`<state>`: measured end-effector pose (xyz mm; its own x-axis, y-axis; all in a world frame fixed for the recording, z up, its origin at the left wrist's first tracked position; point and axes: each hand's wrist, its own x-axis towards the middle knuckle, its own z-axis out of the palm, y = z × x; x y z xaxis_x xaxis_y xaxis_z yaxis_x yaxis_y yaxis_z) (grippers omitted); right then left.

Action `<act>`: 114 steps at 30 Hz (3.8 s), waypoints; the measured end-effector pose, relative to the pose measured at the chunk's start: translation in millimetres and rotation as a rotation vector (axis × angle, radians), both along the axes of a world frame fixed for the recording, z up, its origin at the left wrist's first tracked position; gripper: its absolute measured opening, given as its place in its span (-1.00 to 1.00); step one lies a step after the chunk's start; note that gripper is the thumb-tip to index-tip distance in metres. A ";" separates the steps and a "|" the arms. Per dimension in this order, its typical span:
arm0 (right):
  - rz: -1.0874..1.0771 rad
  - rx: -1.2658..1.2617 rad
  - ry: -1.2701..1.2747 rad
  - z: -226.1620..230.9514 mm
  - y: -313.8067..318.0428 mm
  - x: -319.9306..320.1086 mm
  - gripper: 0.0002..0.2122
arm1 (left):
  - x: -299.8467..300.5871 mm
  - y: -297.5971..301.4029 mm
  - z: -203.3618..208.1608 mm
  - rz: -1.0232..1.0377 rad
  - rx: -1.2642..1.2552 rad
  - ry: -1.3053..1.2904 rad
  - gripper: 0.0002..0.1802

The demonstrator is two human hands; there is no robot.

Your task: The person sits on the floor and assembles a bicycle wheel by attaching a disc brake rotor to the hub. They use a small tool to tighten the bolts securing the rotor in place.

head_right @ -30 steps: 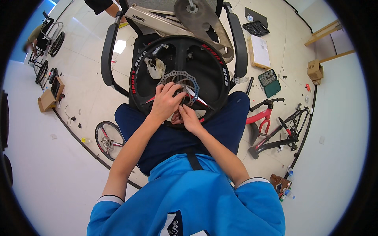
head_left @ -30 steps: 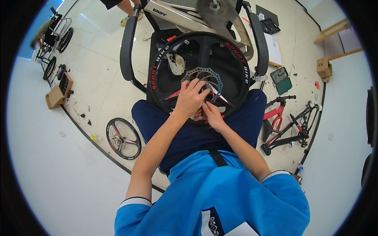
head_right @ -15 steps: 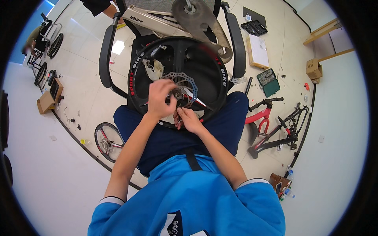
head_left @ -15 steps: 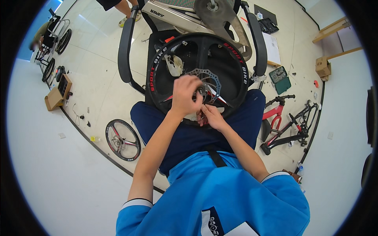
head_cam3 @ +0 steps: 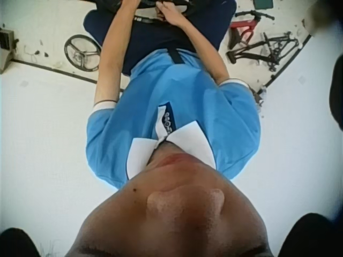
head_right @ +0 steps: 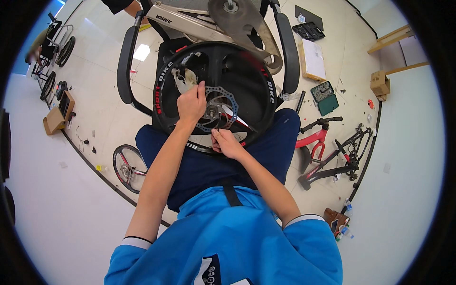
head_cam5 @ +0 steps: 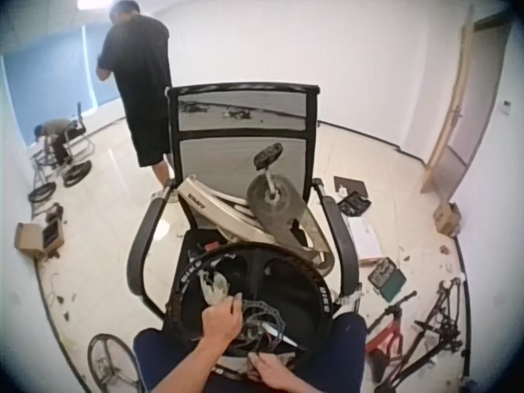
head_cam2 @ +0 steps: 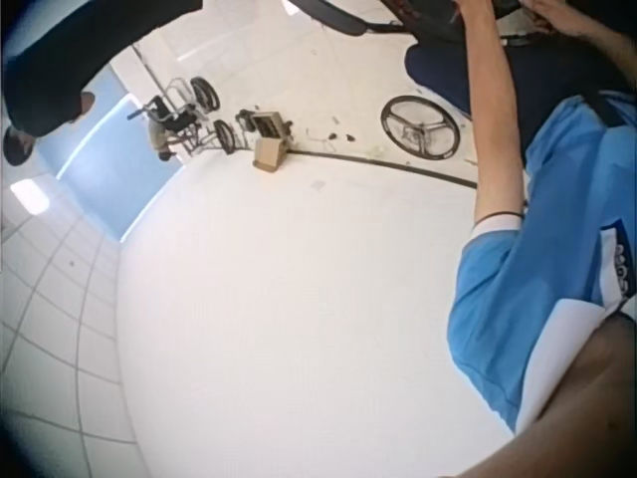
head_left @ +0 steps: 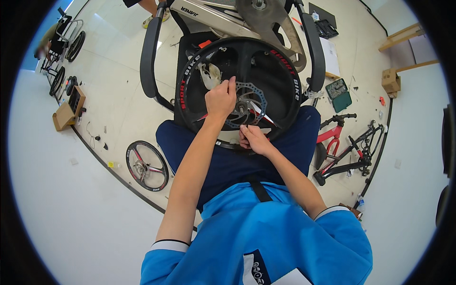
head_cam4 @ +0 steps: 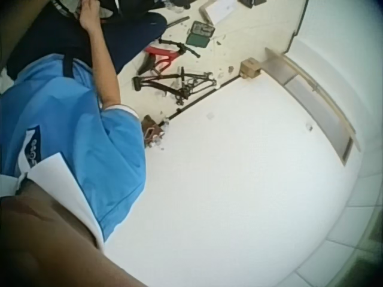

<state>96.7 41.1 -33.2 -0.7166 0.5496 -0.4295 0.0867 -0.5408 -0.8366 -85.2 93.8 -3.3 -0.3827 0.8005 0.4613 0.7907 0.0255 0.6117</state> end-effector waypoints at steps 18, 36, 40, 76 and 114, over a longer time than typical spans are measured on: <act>0.178 0.133 -0.159 -6.1 23.4 23.2 -0.55 | 2.7 -0.9 -11.2 0.042 0.016 -0.019 -0.54; 0.025 0.680 -0.455 65.0 48.0 60.5 -0.48 | 2.6 -6.2 -5.8 0.063 0.003 -0.037 -0.54; -0.142 0.296 -0.331 23.4 5.5 36.5 -0.48 | 1.2 -6.0 -7.5 0.059 -0.008 -0.060 -0.54; -0.288 -0.067 -0.028 -5.9 -26.0 -10.7 -0.56 | 2.9 -6.9 -3.8 0.087 -0.047 -0.090 -0.48; -0.485 -0.156 0.013 6.9 8.3 12.5 -0.74 | -6.5 24.4 63.2 -0.452 -0.522 -0.103 -0.41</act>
